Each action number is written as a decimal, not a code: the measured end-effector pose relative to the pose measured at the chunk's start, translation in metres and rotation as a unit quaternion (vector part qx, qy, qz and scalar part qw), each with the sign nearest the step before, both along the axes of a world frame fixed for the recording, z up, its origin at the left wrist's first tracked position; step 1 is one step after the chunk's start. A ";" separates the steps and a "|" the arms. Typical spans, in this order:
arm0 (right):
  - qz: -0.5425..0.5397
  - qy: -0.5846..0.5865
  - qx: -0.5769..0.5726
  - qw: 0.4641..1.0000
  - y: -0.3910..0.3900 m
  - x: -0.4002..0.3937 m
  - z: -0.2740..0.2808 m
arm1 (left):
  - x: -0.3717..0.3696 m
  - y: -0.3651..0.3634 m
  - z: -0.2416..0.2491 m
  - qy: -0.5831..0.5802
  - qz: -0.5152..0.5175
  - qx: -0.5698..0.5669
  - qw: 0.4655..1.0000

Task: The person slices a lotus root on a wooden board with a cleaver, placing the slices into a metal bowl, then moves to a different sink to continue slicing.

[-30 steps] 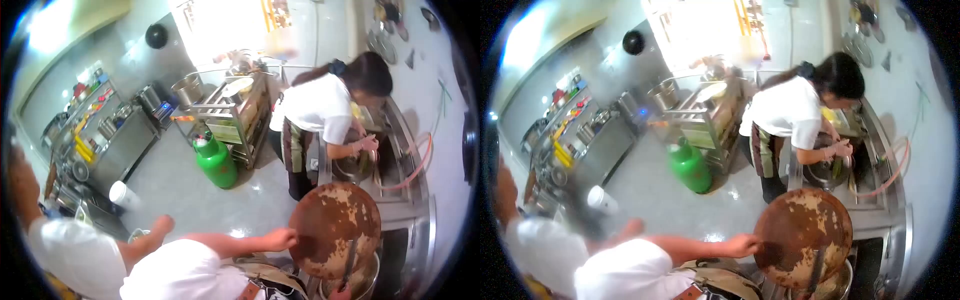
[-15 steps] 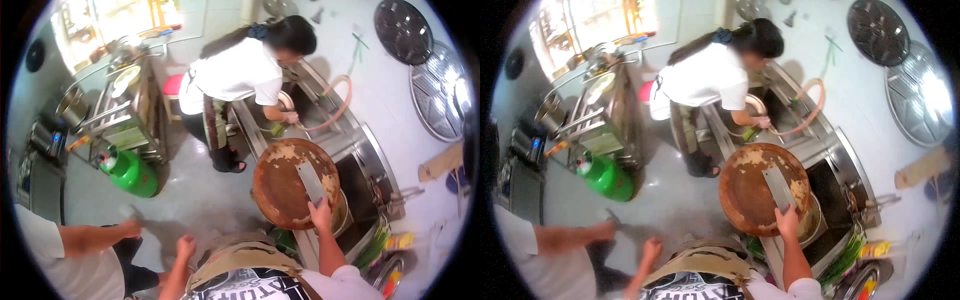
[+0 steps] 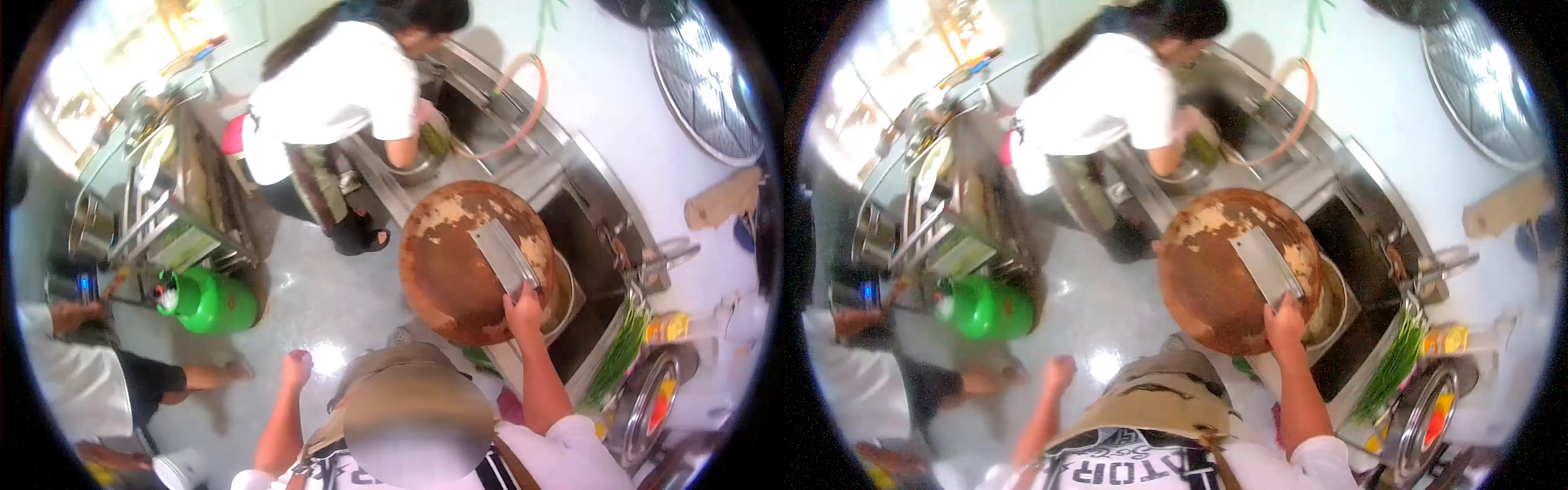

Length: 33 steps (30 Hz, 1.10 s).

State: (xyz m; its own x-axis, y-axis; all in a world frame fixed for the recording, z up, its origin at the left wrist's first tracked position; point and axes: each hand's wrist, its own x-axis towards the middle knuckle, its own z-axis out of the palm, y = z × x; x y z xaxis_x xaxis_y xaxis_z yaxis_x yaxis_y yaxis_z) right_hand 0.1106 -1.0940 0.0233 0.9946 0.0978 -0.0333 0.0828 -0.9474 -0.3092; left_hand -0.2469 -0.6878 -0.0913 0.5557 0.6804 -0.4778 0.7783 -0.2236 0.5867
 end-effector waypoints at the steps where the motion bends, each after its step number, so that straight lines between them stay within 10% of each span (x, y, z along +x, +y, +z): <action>1: 0.005 -0.009 0.000 1.000 -0.003 0.001 -0.007 | 0.003 0.002 0.016 -0.003 0.006 0.002 1.000; 6: 0.021 -0.053 0.012 0.998 0.007 0.005 -0.009 | -0.008 0.023 0.013 0.074 0.004 -0.061 0.995; 8: -0.003 -0.025 -0.008 1.000 0.010 0.004 -0.006 | -0.010 0.039 0.012 0.161 -0.142 -0.043 0.976; 13: -0.002 0.018 0.000 1.000 0.008 0.004 0.004 | 0.000 0.043 -0.009 0.107 -0.015 -0.059 0.992; 16: -0.019 0.014 0.002 1.000 0.005 -0.001 -0.004 | -0.037 0.097 -0.086 0.114 -0.257 0.034 0.959; 18: -0.027 0.060 -0.051 0.997 0.009 0.005 0.009 | -0.036 0.092 -0.087 0.106 0.005 -0.153 0.982; 21: -0.043 0.073 0.078 0.993 0.011 0.002 0.054 | -0.050 0.095 -0.098 0.154 -0.400 0.105 0.897; 26: 0.049 0.078 -0.019 0.996 -0.009 0.021 0.038 | 0.007 0.042 0.011 0.106 -0.084 0.056 0.989; 33: 0.102 0.036 -0.117 0.987 0.041 0.035 0.044 | -0.033 0.074 -0.052 0.132 -0.051 -0.006 0.990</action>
